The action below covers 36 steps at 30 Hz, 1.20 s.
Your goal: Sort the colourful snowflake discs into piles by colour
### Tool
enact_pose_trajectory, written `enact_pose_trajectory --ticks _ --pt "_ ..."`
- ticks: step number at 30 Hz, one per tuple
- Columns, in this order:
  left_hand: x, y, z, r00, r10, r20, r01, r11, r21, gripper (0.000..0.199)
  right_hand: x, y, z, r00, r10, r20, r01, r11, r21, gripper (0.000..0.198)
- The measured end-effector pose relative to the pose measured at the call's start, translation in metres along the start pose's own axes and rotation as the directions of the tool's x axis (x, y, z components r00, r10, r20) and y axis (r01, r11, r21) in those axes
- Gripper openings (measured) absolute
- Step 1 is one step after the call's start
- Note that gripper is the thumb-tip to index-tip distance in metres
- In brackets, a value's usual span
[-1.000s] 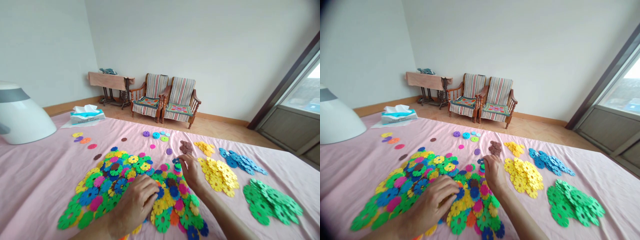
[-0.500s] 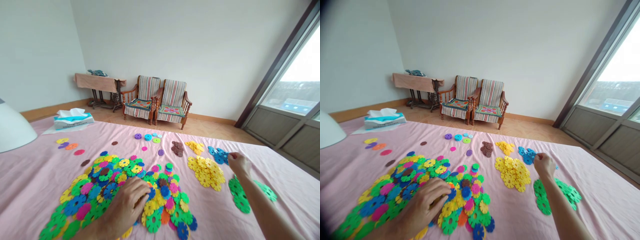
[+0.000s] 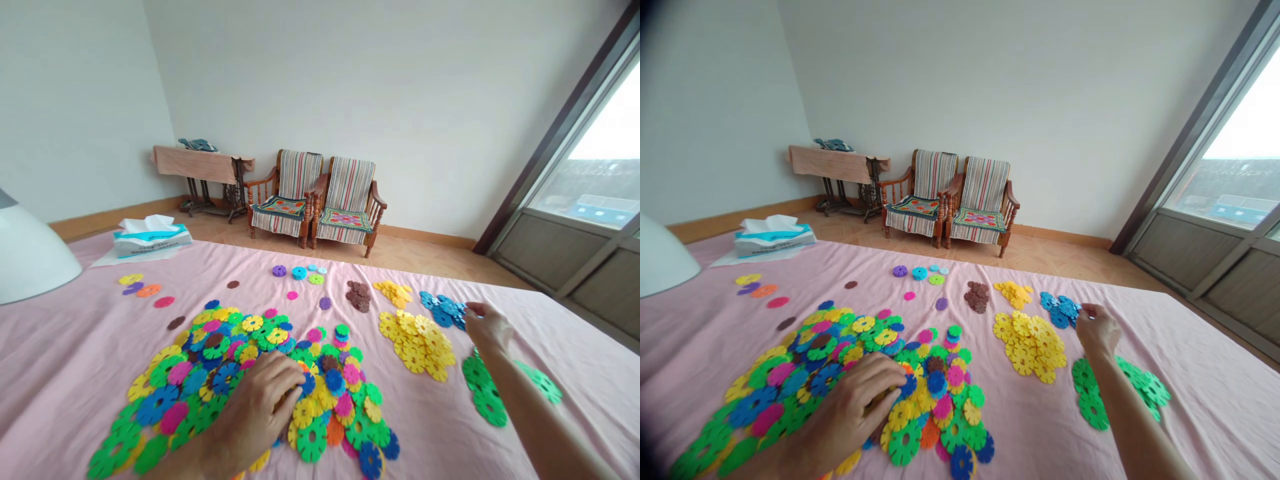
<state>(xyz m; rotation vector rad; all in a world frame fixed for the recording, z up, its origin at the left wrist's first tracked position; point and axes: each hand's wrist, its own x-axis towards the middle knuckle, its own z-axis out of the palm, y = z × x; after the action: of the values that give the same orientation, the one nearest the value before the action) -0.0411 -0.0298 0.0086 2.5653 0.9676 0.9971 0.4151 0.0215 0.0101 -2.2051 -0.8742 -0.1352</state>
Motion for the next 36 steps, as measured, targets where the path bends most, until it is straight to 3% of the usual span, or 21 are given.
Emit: enact_pose_trajectory --ticks 4,6,9,12,16,18,20,24,30,32,36 --pt "0.001 0.001 -0.004 0.998 0.007 -0.061 -0.006 1.0 0.019 0.017 -0.043 -0.043 0.009 0.965 -0.21 0.159 0.184 0.97 0.162 0.032" --pt "0.001 0.0 -0.008 0.994 0.008 -0.106 -0.003 0.999 0.042 0.02 -0.075 -0.071 0.008 0.886 -0.375 0.272 0.296 0.91 0.291 0.029" --pt "0.001 -0.006 -0.016 0.987 -0.003 -0.163 0.016 0.997 0.075 0.028 -0.135 -0.11 -0.006 0.696 -0.606 0.387 0.423 0.78 0.461 0.022" --pt "0.002 -0.013 -0.024 0.972 -0.02 -0.234 0.044 0.994 0.095 0.032 -0.195 -0.137 -0.027 0.428 -0.801 0.42 0.529 0.598 0.602 0.023" --pt "0.003 -0.02 -0.028 0.951 -0.056 -0.306 0.089 0.991 0.095 0.031 -0.248 -0.151 -0.041 0.068 -0.889 0.454 0.661 0.381 0.647 0.033" --pt "0.003 -0.022 -0.029 0.952 -0.07 -0.297 0.103 0.99 0.096 0.029 -0.261 -0.151 -0.038 -0.024 -0.879 0.475 0.716 0.317 0.622 0.04" --pt "0.002 -0.022 -0.028 0.958 -0.082 -0.276 0.11 0.99 0.089 0.027 -0.264 -0.15 -0.031 -0.003 -0.874 0.486 0.755 0.317 0.574 0.039" --pt "0.001 -0.023 -0.026 0.965 -0.103 -0.241 0.12 0.991 0.059 0.026 -0.251 -0.142 -0.02 0.151 -0.865 0.478 0.765 0.408 0.498 0.029" --pt "-0.001 -0.03 -0.02 0.965 -0.142 -0.219 0.149 0.989 0.018 0.025 -0.238 -0.137 -0.027 0.272 -0.841 0.468 0.687 0.51 0.517 0.018" --pt "-0.001 -0.031 -0.019 0.965 -0.149 -0.217 0.156 0.988 0.014 0.025 -0.246 -0.141 -0.033 0.246 -0.841 0.483 0.65 0.512 0.561 0.015" --pt "0.0 -0.032 -0.02 0.961 -0.164 -0.224 0.172 0.985 0.014 0.024 -0.268 -0.151 -0.037 0.124 -0.853 0.507 0.636 0.46 0.619 0.01"
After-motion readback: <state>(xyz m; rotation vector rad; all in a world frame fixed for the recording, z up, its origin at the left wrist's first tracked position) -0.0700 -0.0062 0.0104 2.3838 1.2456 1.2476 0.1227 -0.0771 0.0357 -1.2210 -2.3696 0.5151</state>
